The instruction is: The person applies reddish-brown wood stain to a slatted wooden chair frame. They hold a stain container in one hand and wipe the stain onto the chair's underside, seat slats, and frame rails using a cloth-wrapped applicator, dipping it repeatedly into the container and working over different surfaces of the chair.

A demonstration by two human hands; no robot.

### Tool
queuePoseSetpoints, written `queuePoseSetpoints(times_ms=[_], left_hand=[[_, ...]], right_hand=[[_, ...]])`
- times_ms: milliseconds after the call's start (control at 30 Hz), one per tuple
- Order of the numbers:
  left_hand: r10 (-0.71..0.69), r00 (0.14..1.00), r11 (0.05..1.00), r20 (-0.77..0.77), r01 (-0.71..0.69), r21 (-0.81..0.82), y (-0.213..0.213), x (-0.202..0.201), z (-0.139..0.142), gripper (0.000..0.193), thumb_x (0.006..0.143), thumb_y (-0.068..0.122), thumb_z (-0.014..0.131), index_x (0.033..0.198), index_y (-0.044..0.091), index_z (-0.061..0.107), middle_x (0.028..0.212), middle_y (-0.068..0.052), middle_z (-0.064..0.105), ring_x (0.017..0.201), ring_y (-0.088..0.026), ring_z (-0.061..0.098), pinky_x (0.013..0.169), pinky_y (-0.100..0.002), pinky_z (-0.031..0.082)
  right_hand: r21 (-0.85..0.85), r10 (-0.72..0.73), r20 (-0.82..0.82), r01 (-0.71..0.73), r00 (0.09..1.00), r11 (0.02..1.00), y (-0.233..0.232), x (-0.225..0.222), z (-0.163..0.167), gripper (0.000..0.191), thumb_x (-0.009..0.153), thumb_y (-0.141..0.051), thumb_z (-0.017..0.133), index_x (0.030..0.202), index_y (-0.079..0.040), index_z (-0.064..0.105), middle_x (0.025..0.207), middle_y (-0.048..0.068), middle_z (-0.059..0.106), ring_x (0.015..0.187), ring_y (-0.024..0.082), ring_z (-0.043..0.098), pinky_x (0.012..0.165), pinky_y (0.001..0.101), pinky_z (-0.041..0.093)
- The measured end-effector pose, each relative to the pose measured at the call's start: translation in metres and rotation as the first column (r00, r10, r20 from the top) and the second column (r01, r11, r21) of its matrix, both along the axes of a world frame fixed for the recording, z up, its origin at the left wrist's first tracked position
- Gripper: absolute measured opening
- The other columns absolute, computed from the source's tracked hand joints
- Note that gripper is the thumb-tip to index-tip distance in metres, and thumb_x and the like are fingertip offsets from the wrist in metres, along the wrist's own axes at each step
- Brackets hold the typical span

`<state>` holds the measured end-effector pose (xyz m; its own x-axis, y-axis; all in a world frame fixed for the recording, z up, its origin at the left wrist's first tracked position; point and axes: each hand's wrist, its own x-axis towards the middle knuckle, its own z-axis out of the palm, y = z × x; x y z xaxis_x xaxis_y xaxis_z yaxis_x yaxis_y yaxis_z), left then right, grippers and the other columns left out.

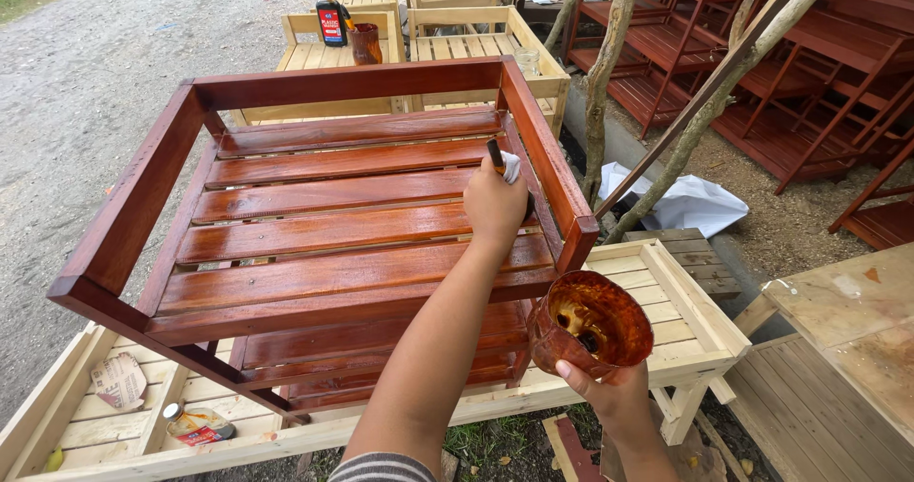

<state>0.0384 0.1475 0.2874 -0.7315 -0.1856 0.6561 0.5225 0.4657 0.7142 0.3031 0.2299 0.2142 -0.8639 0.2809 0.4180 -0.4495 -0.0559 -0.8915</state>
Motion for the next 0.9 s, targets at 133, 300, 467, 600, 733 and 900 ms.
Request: queuePoseSetpoints(times_ms=[133, 300, 467, 600, 733, 900], left_hand=[[0.084, 0.996, 0.972, 0.021, -0.077, -0.220, -0.028, -0.016, 0.005, 0.019, 0.082, 0.016, 0.069, 0.098, 0.005, 0.065, 0.090, -0.022, 0.071, 0.082, -0.046, 0.070, 0.075, -0.056, 0.054], [0.090, 0.995, 0.924, 0.034, -0.071, -0.376, -0.038, -0.020, 0.027, 0.016, 0.086, 0.016, 0.067, 0.097, 0.004, 0.064, 0.092, -0.022, 0.071, 0.085, -0.044, 0.071, 0.075, -0.054, 0.055], [-0.034, 0.993, 0.996, 0.111, 0.043, -0.083, -0.001, 0.009, 0.032, 0.024, 0.075, 0.015, 0.071, 0.096, 0.004, 0.069, 0.086, -0.022, 0.074, 0.086, -0.044, 0.070, 0.078, -0.052, 0.055], [-0.062, 0.996, 0.998, 0.058, 0.061, 0.016, -0.007, 0.026, 0.014, 0.025, 0.076, 0.017, 0.072, 0.098, 0.005, 0.071, 0.083, -0.022, 0.073, 0.083, -0.044, 0.070, 0.074, -0.053, 0.055], [0.036, 0.999, 0.999, 0.034, -0.037, 0.031, -0.073, 0.021, 0.002, 0.022, 0.076, 0.014, 0.072, 0.094, 0.003, 0.070, 0.083, -0.021, 0.074, 0.082, -0.043, 0.072, 0.075, -0.050, 0.056], [0.160, 0.986, 0.981, 0.051, -0.164, 0.102, -0.181, 0.020, -0.001, 0.021, 0.075, 0.012, 0.074, 0.091, -0.001, 0.069, 0.079, -0.019, 0.073, 0.077, -0.038, 0.073, 0.072, -0.046, 0.056]], right_hand=[[0.006, 0.028, -0.025, -0.027, 0.999, 1.000, 0.000, -0.003, -0.001, 0.077, 0.075, -0.006, 0.082, 0.144, 0.000, 0.047, 0.138, 0.015, 0.061, 0.129, 0.026, 0.062, 0.109, 0.0432, 0.053], [-0.010, 0.035, -0.025, -0.036, 0.999, 0.999, 0.006, 0.004, -0.003, 0.079, 0.074, -0.005, 0.082, 0.144, -0.001, 0.046, 0.138, 0.014, 0.060, 0.128, 0.025, 0.061, 0.108, 0.0423, 0.053], [-0.001, 0.009, -0.005, -0.010, 1.000, 1.000, 0.010, 0.009, -0.002, 0.078, 0.074, -0.004, 0.083, 0.143, -0.001, 0.048, 0.138, 0.015, 0.062, 0.127, 0.025, 0.062, 0.108, 0.0415, 0.053], [0.038, 0.024, -0.026, -0.023, 0.999, 0.999, 0.009, 0.007, -0.001, 0.076, 0.075, -0.006, 0.082, 0.143, -0.001, 0.049, 0.137, 0.014, 0.062, 0.127, 0.024, 0.063, 0.108, 0.0408, 0.053], [0.032, 0.078, -0.059, -0.077, 0.995, 0.997, -0.001, 0.002, -0.002, 0.075, 0.076, -0.006, 0.082, 0.143, -0.001, 0.047, 0.138, 0.013, 0.060, 0.129, 0.024, 0.060, 0.110, 0.0403, 0.051], [0.089, 0.105, -0.048, -0.101, 0.993, 0.991, -0.017, -0.002, -0.006, 0.074, 0.077, -0.007, 0.082, 0.142, 0.000, 0.049, 0.136, 0.014, 0.062, 0.127, 0.024, 0.062, 0.108, 0.0393, 0.053]])
